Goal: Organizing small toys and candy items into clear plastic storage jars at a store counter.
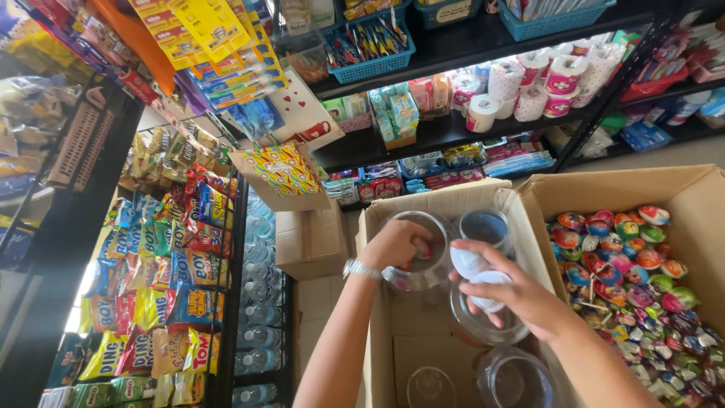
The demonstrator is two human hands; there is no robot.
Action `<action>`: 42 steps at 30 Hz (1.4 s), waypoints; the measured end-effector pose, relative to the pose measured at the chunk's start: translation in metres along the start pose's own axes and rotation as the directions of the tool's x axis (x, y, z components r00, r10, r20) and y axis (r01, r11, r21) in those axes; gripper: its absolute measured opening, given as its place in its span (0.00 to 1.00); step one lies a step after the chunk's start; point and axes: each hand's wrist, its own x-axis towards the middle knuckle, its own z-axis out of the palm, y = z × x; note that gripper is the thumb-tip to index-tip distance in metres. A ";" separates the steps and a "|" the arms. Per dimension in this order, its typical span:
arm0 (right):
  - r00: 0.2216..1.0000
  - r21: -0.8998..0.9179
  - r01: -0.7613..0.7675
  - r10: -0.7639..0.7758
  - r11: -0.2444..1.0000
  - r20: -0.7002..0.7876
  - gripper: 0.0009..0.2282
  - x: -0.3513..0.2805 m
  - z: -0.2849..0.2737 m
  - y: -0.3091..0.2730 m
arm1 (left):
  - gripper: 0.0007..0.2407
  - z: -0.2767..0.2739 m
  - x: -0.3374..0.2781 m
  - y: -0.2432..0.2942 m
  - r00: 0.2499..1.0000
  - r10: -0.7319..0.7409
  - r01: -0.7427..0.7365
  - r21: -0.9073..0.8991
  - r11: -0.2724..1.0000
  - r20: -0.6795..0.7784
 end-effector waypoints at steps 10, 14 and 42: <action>0.992 -0.993 0.102 -0.074 -0.062 0.106 0.16 0.153 0.025 0.006 | 0.19 0.025 -0.062 0.033 0.612 -0.296 -0.529 -0.658 0.535 -0.733; 0.938 -0.942 0.315 0.191 -0.120 0.289 0.16 0.199 0.031 0.019 | 0.21 0.032 -0.061 0.038 0.613 -0.325 -0.507 -0.674 0.537 -0.720; 0.994 -0.228 -0.041 0.063 0.973 0.089 0.16 0.143 -0.021 -0.020 | 0.20 0.046 -0.059 0.049 0.391 -0.419 -0.343 -0.552 0.759 -0.819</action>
